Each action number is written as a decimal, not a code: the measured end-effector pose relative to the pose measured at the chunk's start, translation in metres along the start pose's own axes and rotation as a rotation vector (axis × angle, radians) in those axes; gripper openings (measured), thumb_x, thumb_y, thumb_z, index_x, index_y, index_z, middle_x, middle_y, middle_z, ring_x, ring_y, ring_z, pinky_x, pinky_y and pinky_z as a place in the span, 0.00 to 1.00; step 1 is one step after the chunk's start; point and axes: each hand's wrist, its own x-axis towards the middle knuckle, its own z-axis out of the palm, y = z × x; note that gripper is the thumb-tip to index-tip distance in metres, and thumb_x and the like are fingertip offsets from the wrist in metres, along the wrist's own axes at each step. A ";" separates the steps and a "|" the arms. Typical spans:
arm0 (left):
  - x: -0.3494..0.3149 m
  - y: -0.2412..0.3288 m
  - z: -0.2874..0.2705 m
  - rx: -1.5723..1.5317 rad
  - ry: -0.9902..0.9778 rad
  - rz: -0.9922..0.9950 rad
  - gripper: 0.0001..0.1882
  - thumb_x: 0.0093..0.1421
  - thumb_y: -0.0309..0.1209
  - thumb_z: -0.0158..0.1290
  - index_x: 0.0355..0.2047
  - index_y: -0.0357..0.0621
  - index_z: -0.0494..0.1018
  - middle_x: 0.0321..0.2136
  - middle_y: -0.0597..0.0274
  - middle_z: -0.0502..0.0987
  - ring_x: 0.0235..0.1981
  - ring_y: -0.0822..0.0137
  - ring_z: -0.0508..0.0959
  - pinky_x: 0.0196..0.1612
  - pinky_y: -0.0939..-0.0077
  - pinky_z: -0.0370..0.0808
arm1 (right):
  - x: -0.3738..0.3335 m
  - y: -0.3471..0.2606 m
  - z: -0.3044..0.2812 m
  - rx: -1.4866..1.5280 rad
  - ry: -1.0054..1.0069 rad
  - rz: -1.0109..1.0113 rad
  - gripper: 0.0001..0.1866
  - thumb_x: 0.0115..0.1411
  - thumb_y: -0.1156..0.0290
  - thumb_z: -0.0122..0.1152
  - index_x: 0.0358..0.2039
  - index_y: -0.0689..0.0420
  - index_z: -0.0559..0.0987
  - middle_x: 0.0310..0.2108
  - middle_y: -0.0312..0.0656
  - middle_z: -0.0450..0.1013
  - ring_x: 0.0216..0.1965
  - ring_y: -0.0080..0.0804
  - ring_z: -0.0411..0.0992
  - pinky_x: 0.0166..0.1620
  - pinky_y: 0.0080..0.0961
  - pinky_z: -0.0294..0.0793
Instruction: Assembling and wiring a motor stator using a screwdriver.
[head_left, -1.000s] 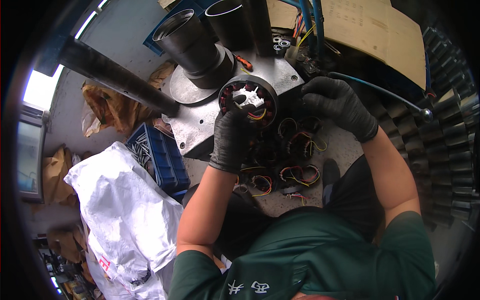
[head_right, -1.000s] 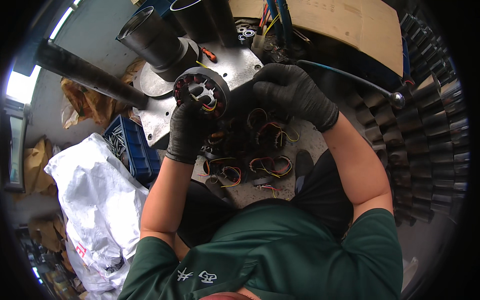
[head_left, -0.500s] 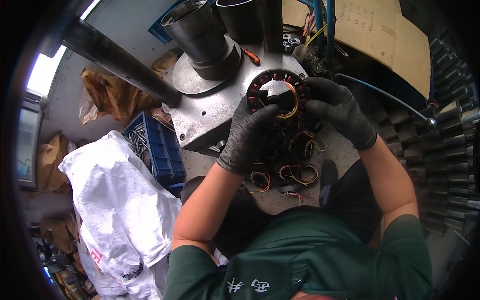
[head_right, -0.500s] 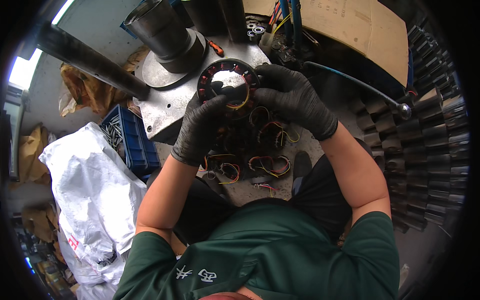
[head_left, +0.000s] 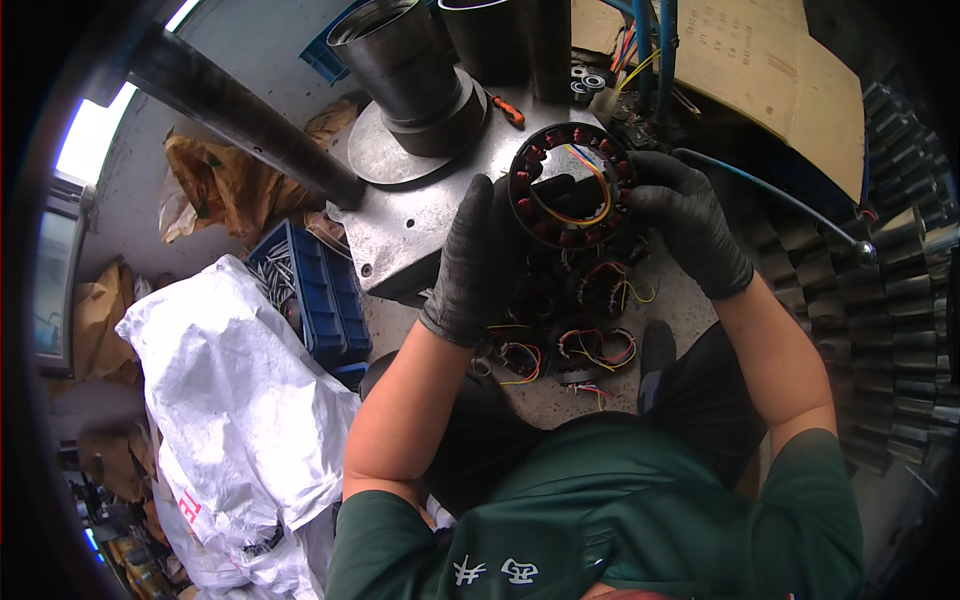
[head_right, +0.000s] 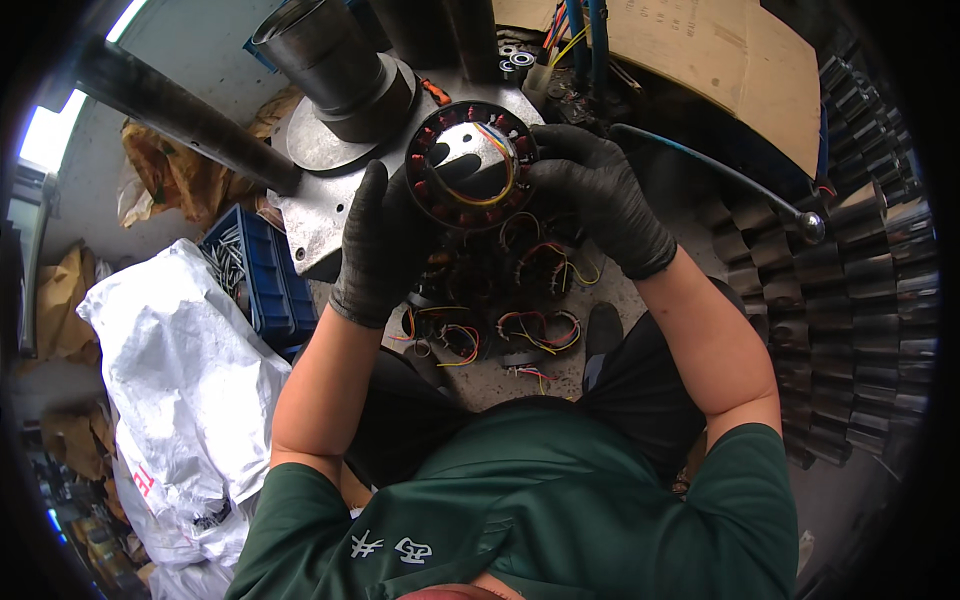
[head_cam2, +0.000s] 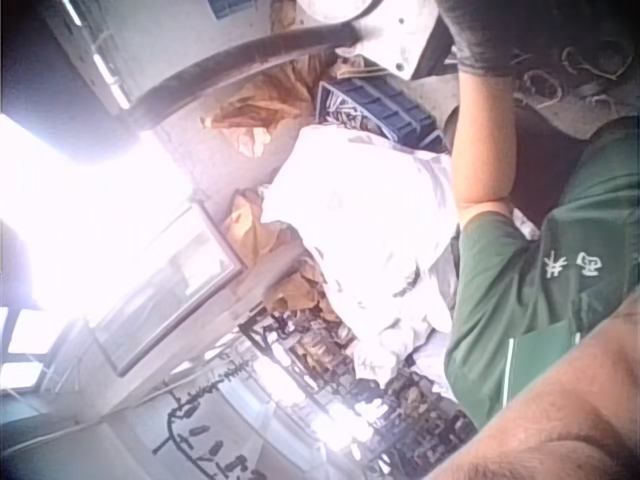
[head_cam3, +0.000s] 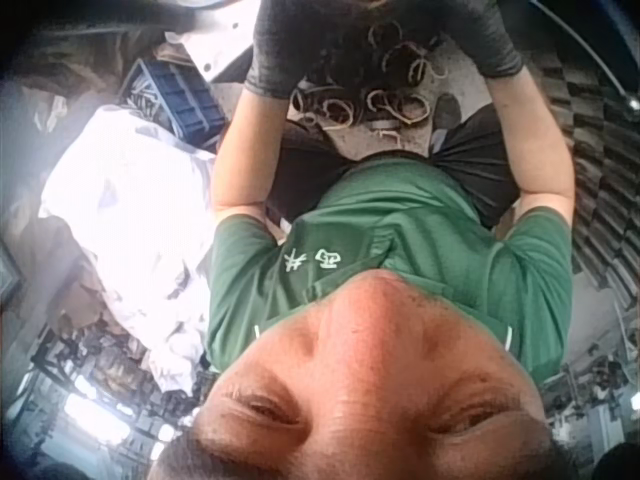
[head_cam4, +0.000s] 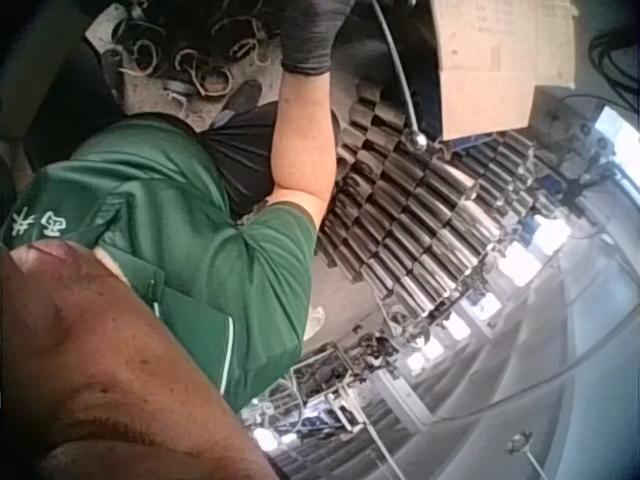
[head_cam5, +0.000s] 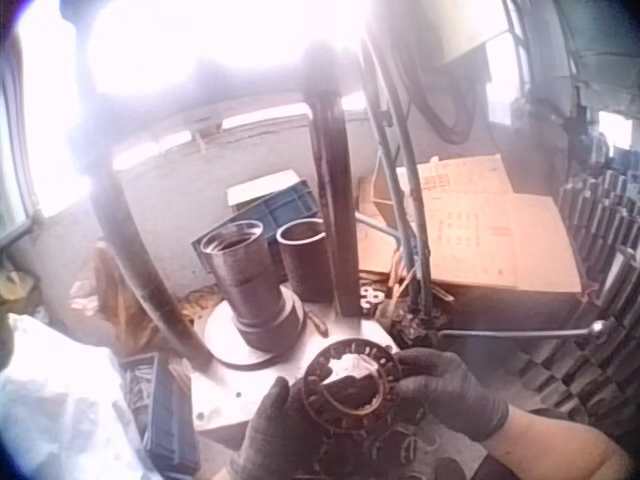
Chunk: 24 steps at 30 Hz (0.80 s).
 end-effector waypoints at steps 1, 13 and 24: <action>0.000 0.003 0.000 0.195 0.007 0.010 0.30 0.74 0.48 0.47 0.69 0.42 0.65 0.64 0.52 0.73 0.66 0.59 0.72 0.69 0.57 0.70 | -0.001 -0.002 0.001 0.004 0.002 0.005 0.28 0.60 0.68 0.69 0.60 0.65 0.77 0.46 0.44 0.82 0.44 0.29 0.83 0.49 0.26 0.84; 0.000 -0.010 0.002 0.407 0.192 0.361 0.27 0.63 0.22 0.63 0.62 0.36 0.71 0.54 0.58 0.81 0.53 0.68 0.83 0.57 0.74 0.81 | 0.000 0.006 -0.003 0.072 0.011 -0.030 0.27 0.61 0.68 0.67 0.59 0.64 0.77 0.45 0.42 0.82 0.45 0.29 0.82 0.48 0.26 0.85; 0.005 -0.006 -0.002 0.474 0.152 0.419 0.33 0.61 0.31 0.67 0.64 0.37 0.69 0.58 0.57 0.79 0.58 0.65 0.80 0.61 0.71 0.78 | -0.004 0.003 -0.002 0.141 -0.005 -0.142 0.27 0.61 0.73 0.67 0.61 0.62 0.76 0.49 0.44 0.82 0.47 0.29 0.82 0.51 0.27 0.84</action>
